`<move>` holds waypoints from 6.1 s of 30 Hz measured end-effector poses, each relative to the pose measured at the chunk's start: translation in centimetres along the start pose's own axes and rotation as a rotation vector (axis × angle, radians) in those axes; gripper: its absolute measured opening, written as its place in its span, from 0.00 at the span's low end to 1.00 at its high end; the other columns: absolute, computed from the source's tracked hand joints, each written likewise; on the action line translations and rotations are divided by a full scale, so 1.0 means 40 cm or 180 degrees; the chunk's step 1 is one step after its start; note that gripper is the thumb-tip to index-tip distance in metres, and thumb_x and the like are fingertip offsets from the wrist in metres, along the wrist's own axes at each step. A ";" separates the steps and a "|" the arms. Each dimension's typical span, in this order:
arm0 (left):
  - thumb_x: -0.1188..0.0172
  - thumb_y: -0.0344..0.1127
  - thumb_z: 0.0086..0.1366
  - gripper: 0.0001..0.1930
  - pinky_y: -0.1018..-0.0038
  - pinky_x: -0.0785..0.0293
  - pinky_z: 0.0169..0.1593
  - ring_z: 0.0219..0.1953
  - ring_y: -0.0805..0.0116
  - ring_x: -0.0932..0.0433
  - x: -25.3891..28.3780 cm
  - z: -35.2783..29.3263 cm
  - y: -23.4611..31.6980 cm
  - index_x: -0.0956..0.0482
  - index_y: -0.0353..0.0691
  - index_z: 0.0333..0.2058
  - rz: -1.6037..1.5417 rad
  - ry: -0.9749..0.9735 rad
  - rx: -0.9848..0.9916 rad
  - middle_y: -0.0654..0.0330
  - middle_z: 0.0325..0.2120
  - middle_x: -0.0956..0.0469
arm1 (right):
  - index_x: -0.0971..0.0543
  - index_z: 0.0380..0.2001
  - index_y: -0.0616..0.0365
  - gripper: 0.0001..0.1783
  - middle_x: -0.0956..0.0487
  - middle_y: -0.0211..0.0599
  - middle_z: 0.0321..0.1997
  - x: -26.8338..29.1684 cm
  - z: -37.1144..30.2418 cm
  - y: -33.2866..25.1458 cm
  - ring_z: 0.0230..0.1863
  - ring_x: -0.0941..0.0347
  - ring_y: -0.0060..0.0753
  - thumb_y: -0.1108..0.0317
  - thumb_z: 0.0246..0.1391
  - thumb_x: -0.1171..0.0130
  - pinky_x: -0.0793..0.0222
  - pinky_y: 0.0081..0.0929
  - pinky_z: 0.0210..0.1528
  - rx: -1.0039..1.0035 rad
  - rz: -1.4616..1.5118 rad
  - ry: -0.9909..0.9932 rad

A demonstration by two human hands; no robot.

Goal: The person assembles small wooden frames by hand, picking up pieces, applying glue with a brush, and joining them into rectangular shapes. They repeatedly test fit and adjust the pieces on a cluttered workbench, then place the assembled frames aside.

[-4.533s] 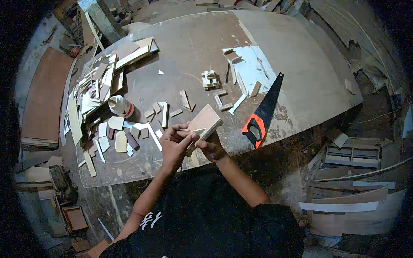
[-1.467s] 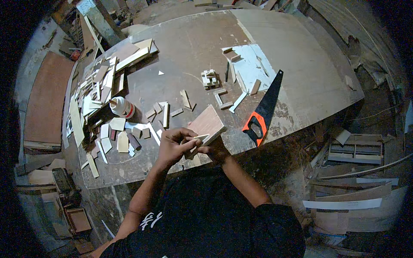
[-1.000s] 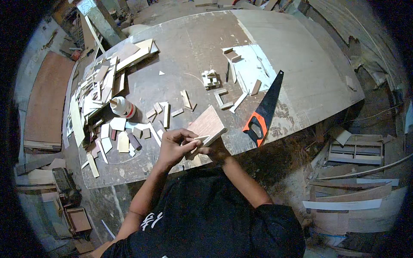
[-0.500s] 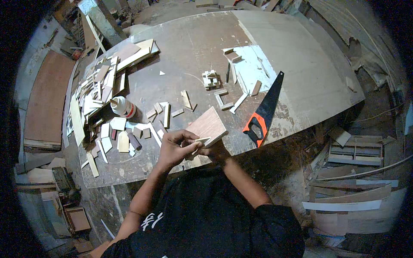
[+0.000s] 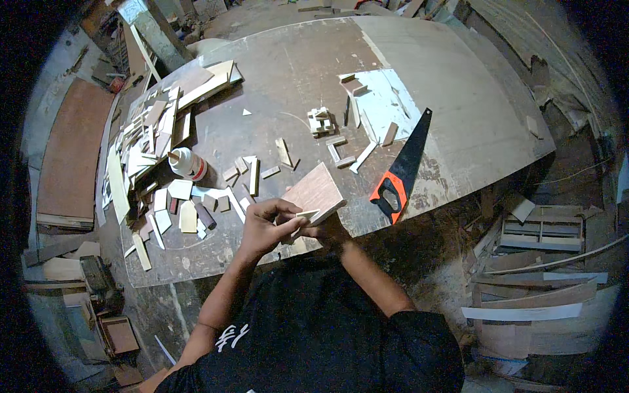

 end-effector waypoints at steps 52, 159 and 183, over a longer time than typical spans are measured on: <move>0.46 0.42 0.67 0.14 0.70 0.24 0.39 0.34 0.69 0.22 0.058 0.002 -0.166 0.29 0.36 0.42 -0.1920 0.1019 0.1142 0.58 0.33 0.24 | 0.28 0.46 0.60 0.30 0.26 0.31 0.38 -0.011 0.003 -0.026 0.39 0.29 0.21 0.58 0.42 0.27 0.27 0.22 0.34 0.0389 -0.0624 0.1095; 0.41 0.39 0.63 0.16 0.70 0.28 0.44 0.39 0.69 0.24 0.008 -0.032 -0.183 0.27 0.35 0.45 -0.2378 0.0876 0.0929 0.59 0.36 0.23 | 0.22 0.26 0.59 0.07 0.23 0.40 0.25 -0.055 -0.009 -0.104 0.27 0.25 0.44 0.74 0.42 0.34 0.30 0.37 0.29 0.1496 -0.3334 0.1538; 0.49 0.43 0.68 0.17 0.61 0.29 0.56 0.51 0.63 0.25 0.044 -0.003 -0.221 0.29 0.38 0.49 -0.2705 0.1229 0.1136 0.59 0.44 0.24 | 0.25 0.48 0.62 0.38 0.25 0.37 0.32 -0.045 -0.023 -0.145 0.28 0.27 0.28 0.58 0.31 0.22 0.27 0.26 0.32 0.1386 -0.3576 0.1503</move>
Point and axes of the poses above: each hand's wrist, its own z-axis towards the middle knuckle, its own x-axis out of the back of the hand, y = z × x, the point moved 1 cm from there along z, towards the middle knuckle
